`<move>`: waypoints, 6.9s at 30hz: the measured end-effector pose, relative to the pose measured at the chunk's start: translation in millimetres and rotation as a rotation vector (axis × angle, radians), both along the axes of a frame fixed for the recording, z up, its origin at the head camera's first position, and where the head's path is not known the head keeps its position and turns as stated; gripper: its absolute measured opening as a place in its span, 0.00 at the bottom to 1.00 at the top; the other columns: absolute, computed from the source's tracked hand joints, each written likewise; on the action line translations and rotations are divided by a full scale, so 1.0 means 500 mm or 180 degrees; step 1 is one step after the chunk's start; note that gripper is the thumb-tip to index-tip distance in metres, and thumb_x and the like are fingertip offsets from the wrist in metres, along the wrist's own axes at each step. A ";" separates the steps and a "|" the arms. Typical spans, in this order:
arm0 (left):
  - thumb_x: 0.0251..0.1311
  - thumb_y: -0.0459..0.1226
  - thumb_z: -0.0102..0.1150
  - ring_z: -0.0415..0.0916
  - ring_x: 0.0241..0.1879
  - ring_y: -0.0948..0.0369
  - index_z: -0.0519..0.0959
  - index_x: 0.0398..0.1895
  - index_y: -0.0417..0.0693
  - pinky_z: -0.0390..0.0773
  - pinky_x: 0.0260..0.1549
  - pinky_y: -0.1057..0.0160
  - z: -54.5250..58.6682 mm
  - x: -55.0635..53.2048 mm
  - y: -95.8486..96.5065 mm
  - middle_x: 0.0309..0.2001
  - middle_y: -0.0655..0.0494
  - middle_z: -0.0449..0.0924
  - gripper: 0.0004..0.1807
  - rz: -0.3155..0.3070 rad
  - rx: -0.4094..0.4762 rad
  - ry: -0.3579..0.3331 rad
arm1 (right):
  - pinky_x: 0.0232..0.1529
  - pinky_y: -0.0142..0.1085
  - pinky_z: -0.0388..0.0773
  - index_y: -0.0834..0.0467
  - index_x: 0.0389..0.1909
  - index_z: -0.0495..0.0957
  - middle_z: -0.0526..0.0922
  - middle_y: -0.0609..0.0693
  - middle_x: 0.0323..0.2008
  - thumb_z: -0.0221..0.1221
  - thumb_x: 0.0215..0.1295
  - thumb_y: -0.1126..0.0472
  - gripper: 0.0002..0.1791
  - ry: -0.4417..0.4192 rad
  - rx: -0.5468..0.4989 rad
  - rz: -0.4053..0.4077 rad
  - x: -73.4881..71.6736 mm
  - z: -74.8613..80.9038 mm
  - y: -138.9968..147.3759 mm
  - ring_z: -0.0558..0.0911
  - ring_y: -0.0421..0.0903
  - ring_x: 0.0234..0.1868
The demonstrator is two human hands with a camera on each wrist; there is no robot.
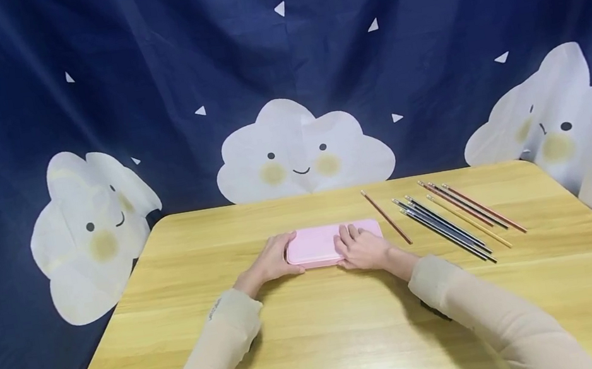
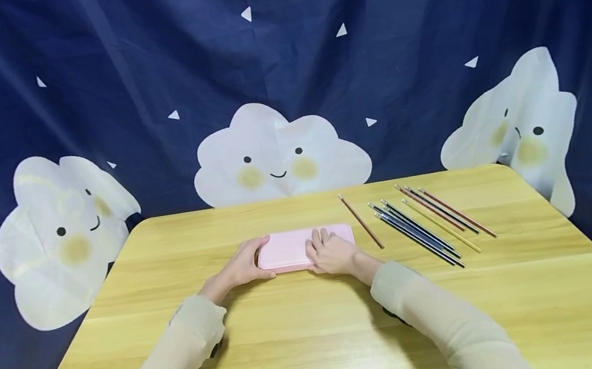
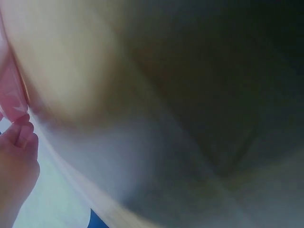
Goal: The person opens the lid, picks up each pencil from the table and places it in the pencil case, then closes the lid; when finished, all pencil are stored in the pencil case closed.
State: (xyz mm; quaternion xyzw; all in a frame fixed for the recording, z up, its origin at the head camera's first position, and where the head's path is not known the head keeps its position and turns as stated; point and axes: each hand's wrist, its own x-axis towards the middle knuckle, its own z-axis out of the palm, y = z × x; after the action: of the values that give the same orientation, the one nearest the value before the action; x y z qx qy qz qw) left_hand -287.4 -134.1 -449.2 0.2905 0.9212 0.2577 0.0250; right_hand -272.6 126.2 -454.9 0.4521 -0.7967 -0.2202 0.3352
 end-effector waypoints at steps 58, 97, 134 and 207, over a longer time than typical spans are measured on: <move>0.34 0.48 0.73 0.62 0.58 0.46 0.52 0.68 0.39 0.61 0.59 0.50 0.011 -0.009 0.006 0.60 0.39 0.66 0.58 0.0091 -0.0248 -0.0048 | 0.35 0.43 0.59 0.63 0.69 0.50 0.66 0.58 0.37 0.56 0.61 0.48 0.42 -0.3077 -0.2284 -0.1622 -0.035 0.053 0.138 0.62 0.54 0.38; 0.45 0.48 0.68 0.67 0.57 0.50 0.60 0.66 0.40 0.65 0.57 0.53 0.027 -0.008 -0.005 0.59 0.40 0.69 0.45 -0.0148 -0.0289 -0.0371 | 0.50 0.53 0.65 0.70 0.64 0.57 0.73 0.57 0.25 0.59 0.59 0.61 0.35 -0.3552 -0.2523 -0.0653 -0.019 0.055 0.188 0.73 0.56 0.31; 0.46 0.49 0.67 0.61 0.62 0.48 0.58 0.67 0.42 0.62 0.60 0.52 0.021 -0.001 -0.009 0.64 0.41 0.62 0.46 0.0107 -0.0275 -0.0609 | 0.25 0.27 0.62 0.78 0.49 0.71 0.68 0.48 0.23 0.60 0.57 0.67 0.22 -0.2798 -0.3201 -0.1123 0.052 0.058 0.488 0.63 0.33 0.26; 0.46 0.50 0.67 0.60 0.62 0.48 0.57 0.67 0.45 0.60 0.61 0.51 0.025 -0.005 -0.013 0.65 0.42 0.61 0.46 0.0123 -0.0214 -0.0664 | 0.24 0.30 0.62 0.70 0.37 0.77 0.71 0.51 0.23 0.57 0.56 0.75 0.08 -0.2434 -0.3032 -0.0928 0.028 0.076 0.416 0.64 0.35 0.25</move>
State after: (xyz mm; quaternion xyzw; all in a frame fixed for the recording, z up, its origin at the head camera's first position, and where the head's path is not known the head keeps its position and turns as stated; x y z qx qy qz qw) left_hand -289.9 -140.5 -436.8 0.2432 0.9272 0.2559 0.1254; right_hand -258.5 334.3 -416.9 0.1867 -0.9244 0.2928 0.1576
